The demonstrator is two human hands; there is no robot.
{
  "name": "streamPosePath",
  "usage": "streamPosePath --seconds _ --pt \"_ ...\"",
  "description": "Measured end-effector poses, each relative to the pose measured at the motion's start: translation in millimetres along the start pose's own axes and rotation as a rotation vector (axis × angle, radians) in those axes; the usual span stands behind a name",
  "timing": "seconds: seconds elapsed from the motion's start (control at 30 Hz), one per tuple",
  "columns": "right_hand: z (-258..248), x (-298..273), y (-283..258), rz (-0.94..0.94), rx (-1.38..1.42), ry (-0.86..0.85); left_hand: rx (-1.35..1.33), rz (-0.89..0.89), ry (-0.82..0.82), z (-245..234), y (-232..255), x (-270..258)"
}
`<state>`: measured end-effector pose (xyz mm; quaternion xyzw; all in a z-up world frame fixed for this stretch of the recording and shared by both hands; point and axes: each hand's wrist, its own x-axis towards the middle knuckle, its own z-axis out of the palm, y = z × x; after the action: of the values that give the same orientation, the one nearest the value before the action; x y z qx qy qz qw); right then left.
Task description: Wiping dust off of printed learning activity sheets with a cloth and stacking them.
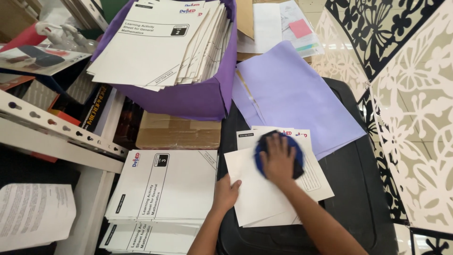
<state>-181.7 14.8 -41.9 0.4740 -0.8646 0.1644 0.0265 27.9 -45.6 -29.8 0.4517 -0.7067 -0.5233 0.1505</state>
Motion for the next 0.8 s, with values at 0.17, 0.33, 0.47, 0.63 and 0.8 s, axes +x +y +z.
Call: streamPosePath --seconds 0.17,0.33,0.47,0.63,0.8 --pt "12.4 -34.6 -65.1 -0.388 0.276 -0.201 0.088 0.078 0.022 9.6 -34.8 13.5" --pt "-17.5 -43.3 -10.1 -0.516 0.057 -0.279 0.035 0.034 0.053 4.1 -18.7 6.6" --pt "-28.3 -44.1 63.6 -0.129 -0.109 -0.131 -0.064 0.053 0.031 2.5 -2.0 4.8" --pt "5.6 -54.0 60.9 0.051 -0.211 0.005 -0.119 -0.085 0.022 16.0 -40.3 26.4" --pt "-18.4 -82.9 -43.4 -0.268 -0.013 -0.177 -0.276 -0.205 0.048 8.2 -21.8 19.5"
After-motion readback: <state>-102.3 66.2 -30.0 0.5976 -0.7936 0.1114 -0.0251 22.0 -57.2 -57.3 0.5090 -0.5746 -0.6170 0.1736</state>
